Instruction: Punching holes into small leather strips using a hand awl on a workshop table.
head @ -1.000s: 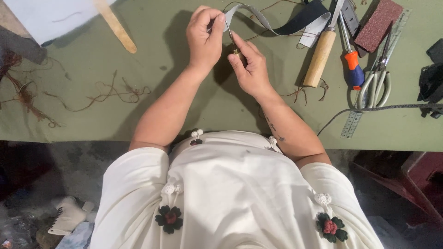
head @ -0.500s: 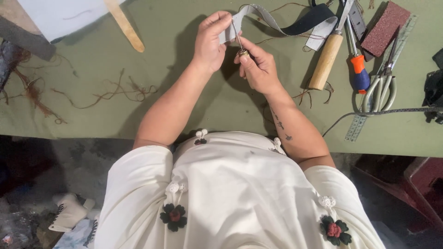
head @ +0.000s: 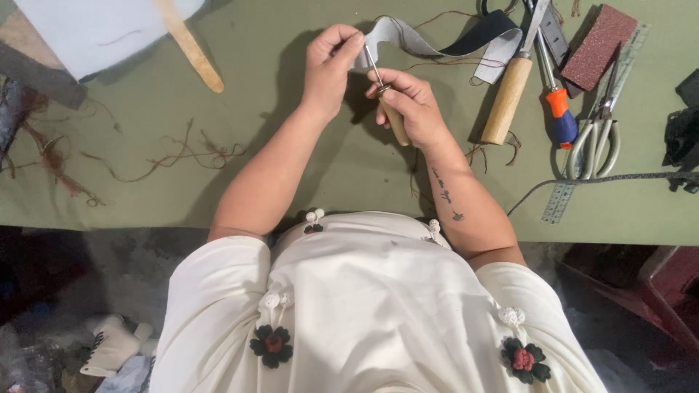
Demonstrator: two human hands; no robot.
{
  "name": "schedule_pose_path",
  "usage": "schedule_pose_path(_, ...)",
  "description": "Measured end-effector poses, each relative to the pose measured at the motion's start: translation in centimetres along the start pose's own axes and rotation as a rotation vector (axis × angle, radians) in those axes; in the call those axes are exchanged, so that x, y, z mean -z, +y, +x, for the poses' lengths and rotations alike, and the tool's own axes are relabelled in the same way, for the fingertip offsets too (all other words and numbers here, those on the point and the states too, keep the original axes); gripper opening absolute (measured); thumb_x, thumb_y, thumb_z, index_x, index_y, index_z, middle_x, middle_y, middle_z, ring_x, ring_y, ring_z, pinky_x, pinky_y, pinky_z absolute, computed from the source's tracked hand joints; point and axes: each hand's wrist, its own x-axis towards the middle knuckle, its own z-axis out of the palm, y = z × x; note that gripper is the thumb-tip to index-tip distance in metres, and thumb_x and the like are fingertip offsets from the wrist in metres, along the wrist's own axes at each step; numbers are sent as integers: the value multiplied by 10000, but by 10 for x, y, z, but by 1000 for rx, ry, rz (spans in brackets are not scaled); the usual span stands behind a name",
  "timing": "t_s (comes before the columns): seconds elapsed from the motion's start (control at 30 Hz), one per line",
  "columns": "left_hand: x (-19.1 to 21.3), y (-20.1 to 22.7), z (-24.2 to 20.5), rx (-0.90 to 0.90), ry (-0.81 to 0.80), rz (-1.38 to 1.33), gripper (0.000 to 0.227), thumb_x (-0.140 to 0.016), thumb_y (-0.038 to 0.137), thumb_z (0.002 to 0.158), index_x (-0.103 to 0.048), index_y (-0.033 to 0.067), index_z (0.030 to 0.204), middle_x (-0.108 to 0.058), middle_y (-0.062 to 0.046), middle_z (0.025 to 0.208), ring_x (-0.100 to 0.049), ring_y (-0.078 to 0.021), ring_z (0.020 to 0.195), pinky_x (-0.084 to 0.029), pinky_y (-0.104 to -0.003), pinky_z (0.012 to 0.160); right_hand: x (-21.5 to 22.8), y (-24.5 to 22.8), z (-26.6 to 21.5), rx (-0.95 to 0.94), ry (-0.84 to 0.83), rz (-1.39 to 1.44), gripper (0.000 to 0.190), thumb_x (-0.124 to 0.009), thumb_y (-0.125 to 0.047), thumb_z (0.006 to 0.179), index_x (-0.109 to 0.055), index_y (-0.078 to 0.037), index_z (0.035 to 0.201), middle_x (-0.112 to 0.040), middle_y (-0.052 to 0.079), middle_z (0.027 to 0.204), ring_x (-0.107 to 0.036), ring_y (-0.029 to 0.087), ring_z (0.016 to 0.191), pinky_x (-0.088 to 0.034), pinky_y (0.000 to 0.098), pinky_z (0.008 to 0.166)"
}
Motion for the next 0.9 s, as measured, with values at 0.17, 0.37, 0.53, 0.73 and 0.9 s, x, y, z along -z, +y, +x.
schedule_pose_path(0.17, -2, -1, 1, -127, 29, 199, 140, -641, 160, 944, -648, 118, 811, -565, 62, 753, -500, -84, 750, -423, -265, 716, -1, -2, -2, 43, 3, -74, 313, -583, -161, 1060, -609, -53, 1353, -685, 115, 1054, -620, 160, 650, -588, 270, 639)
schedule_pose_path(0.37, 1, -11, 5, -66, 63, 130, 108, -676, 108, 902, -667, 101, 794, -591, 48, 742, -511, -81, 736, -426, -254, 698, 1, 1, -4, -11, 34, -142, 318, -559, -161, 1058, -617, -92, 1363, -692, 95, 1031, -633, 144, 643, -512, 216, 551)
schedule_pose_path(0.53, 4, 2, 3, -216, 9, 337, 138, -669, 70, 914, -646, 114, 786, -583, 36, 744, -506, -92, 715, -423, -267, 681, 3, 5, -4, -12, 24, -186, 360, -568, -108, 1021, -591, -91, 1380, -659, 59, 1133, -632, 114, 771, -540, 224, 628)
schedule_pose_path(0.73, 5, -3, 4, -66, 3, 245, 137, -666, 94, 918, -653, 107, 783, -598, 39, 717, -526, -84, 692, -447, -260, 662, 1, 0, -7, 277, 57, -590, 424, -575, -72, 1032, -558, -125, 1453, -637, 36, 1083, -579, 153, 1004, -501, 298, 936)
schedule_pose_path(0.9, 12, -5, 9, 230, -33, -170, 126, -715, 135, 884, -689, 72, 778, -619, -14, 670, -568, -133, 624, -485, -284, 619, -1, -1, -5, 322, 44, -620, 465, -583, -53, 1051, -526, -133, 1505, -588, 52, 1100, -579, 165, 1002, -488, 286, 911)
